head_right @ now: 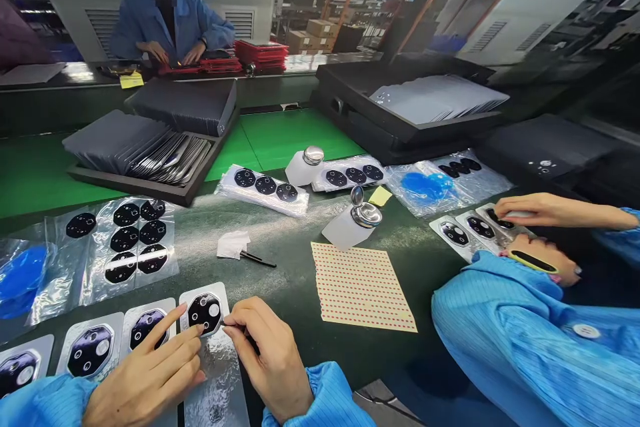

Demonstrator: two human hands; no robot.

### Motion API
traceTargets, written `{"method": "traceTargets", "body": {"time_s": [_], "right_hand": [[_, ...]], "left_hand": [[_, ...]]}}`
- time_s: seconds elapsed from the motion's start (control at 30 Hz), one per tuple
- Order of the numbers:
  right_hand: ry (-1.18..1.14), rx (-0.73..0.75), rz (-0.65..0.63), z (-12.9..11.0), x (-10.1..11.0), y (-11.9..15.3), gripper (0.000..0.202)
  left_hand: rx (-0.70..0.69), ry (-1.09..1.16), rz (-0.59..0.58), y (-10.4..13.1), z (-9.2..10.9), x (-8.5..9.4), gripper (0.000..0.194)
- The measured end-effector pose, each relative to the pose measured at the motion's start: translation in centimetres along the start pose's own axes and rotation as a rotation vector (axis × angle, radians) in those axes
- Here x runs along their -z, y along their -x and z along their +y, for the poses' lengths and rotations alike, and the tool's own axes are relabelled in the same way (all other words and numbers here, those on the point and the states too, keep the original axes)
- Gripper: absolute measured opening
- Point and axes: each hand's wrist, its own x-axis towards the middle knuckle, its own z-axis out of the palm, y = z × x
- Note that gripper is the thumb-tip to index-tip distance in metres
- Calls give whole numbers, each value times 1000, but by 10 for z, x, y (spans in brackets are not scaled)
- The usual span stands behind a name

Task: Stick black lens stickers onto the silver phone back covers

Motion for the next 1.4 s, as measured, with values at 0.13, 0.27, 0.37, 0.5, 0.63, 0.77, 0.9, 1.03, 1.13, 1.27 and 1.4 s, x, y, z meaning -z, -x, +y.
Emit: {"method": "traceTargets", "body": {"time_s": [0.13,0.27,0.37,0.5,0.63,0.77,0.9,1.03,1.13,1.27,1.4], "right_hand": [[45,20,-65,0,-1,-6,14],[256,109,-160,1,-7,-16,15],[416,204,-180,1,-12,-21,17],[521,292,-163,-2,-17,-23,27],[625,370,-160,-4,-21,-22,33],[640,389,-145,-4,-21,-19,35],[630,387,-130,-3,-20,-19,31],[609,393,-134,-2,-20,-20,36],[623,389,-125,-3,-20,-21,36],[637,397,-147,-4,-21,-22,34],[665,370,-148,-5,-21,-21,31]], "left_hand": [[-32,-6,20,0,1,1,19],[-42,-23,20,-1,1,2,18],[-38,-44,22,-2,1,1,19],[-40,-59,23,-3,1,2,22],[-39,-50,24,-6,1,4,24],[-26,-59,33,-8,1,6,25],[-29,-45,36,-9,1,7,25],[-31,-71,31,-8,0,6,23],[-34,-73,33,-7,0,5,23],[-30,-73,27,-7,0,5,23],[-30,-69,38,-8,1,7,23]]}}
